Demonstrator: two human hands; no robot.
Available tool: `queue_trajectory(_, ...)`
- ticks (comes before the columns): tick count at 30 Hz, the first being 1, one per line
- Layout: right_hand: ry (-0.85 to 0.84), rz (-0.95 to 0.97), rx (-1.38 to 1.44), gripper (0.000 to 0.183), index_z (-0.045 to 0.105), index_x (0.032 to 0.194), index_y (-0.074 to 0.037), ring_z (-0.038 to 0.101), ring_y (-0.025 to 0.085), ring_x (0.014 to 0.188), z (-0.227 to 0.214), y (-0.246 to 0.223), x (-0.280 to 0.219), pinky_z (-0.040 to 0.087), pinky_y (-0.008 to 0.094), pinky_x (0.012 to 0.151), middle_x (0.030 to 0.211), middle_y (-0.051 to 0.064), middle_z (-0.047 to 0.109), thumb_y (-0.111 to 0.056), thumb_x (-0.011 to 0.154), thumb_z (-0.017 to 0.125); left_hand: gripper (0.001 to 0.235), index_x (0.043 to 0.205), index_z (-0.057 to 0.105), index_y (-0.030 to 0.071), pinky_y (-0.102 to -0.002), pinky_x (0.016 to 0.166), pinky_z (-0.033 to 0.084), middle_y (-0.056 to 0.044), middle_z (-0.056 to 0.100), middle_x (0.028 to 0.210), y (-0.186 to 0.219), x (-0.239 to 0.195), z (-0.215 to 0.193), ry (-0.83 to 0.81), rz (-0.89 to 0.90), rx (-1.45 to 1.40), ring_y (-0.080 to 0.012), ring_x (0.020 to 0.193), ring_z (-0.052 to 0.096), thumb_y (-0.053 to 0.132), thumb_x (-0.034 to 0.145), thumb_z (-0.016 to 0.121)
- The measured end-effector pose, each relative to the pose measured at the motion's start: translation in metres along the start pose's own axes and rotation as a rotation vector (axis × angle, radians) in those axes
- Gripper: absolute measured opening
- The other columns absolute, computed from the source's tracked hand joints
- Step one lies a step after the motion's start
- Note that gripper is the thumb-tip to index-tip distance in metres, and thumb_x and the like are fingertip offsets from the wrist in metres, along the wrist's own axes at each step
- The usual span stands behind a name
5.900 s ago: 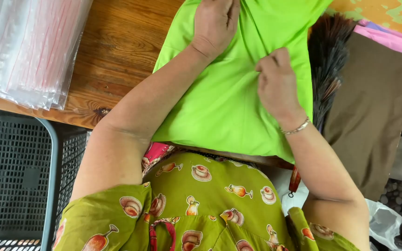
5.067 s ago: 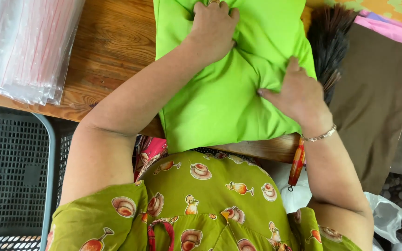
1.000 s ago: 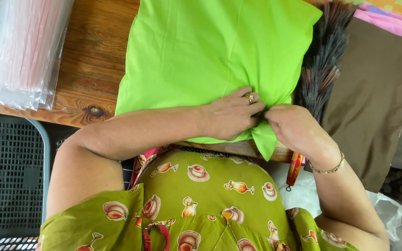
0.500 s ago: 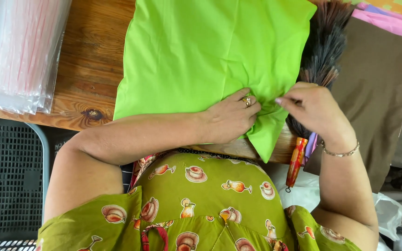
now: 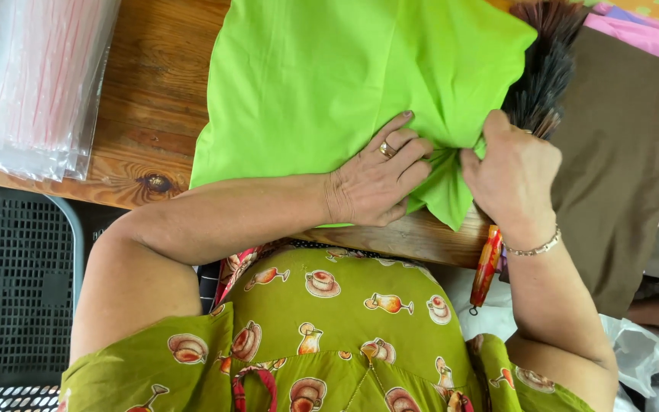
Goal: The person smooths a bright green fabric on their lap with both hands. They then use a feather duster to brush the surface of the fabric repeatedly, alternating between smoothing it by hand and dusting it.
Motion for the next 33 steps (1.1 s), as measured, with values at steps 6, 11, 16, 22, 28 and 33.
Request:
queue_trajectory(6,0.071,-0.026,0.07,0.015,0.065,0.099,-0.011,0.062,0.029,0.071,-0.04,0.005,-0.008,0.048,0.041,0.054,0.09,0.011,0.064,-0.02,0.101,0.053,0.055,0.098,0.06,-0.004,-0.05,0.107,0.033,-0.016,0.053,0.09,-0.004,-0.007,0.03,-0.286,0.045,0.068,-0.0336,0.091,0.051,0.041,0.067,0.069)
queue_trajectory(11,-0.419,-0.186,0.645,0.026,0.049,0.071,-0.003,0.05,0.025,0.061,0.007,-0.056,-0.017,0.042,0.039,0.06,0.068,0.01,0.052,-0.01,0.094,0.04,0.007,0.068,0.067,0.011,-0.041,0.09,0.044,-0.007,0.057,0.066,-0.006,-0.014,0.056,-0.358,0.134,0.04,-0.0263,0.069,0.054,0.016,0.07,0.062)
queue_trajectory(16,-0.067,-0.295,0.553,0.012,0.054,0.09,0.003,0.051,0.034,0.08,0.006,-0.044,-0.018,0.043,0.043,0.081,0.089,0.016,0.051,0.002,0.081,0.045,0.013,0.077,0.064,0.016,-0.061,0.113,0.011,-0.003,0.064,0.075,0.001,-0.003,0.022,-0.293,0.052,-0.025,-0.0238,0.103,0.059,0.026,0.085,0.058)
queue_trajectory(22,-0.349,-0.43,0.279,0.022,0.049,0.065,-0.008,0.054,0.027,0.064,0.017,-0.04,-0.027,0.046,0.042,0.061,0.066,0.007,0.053,-0.015,0.085,0.044,0.057,0.111,0.06,0.01,-0.072,0.104,0.017,-0.013,0.059,0.114,-0.001,-0.001,0.032,-0.677,-0.089,0.158,-0.0378,0.123,0.046,0.055,0.075,0.06)
queue_trajectory(28,-0.015,-0.097,0.672,0.018,0.066,0.11,0.003,0.063,0.018,0.066,-0.038,0.012,0.018,0.05,0.031,0.064,0.091,0.013,0.07,-0.004,0.094,0.06,0.043,0.096,0.065,0.008,-0.046,0.082,0.046,-0.01,0.062,0.092,-0.002,0.015,0.009,-0.837,-0.182,-0.014,-0.0282,0.094,0.057,0.048,0.081,0.067)
queue_trajectory(33,-0.322,0.135,0.757,0.073,0.023,0.142,0.003,0.04,0.038,0.125,-0.016,0.003,0.058,0.033,0.048,0.099,0.141,0.023,0.039,-0.036,0.091,0.059,0.041,0.1,0.067,0.006,-0.052,0.086,0.046,-0.016,0.062,0.101,0.016,0.033,0.01,-0.964,-0.137,-0.064,-0.0402,0.107,0.054,0.045,0.091,0.055)
Point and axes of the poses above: each hand's wrist, its own x-axis towards the middle knuckle, its own z-axis out of the palm, y = z × x, the point moved 6 cm from there along x, towards the middle knuckle
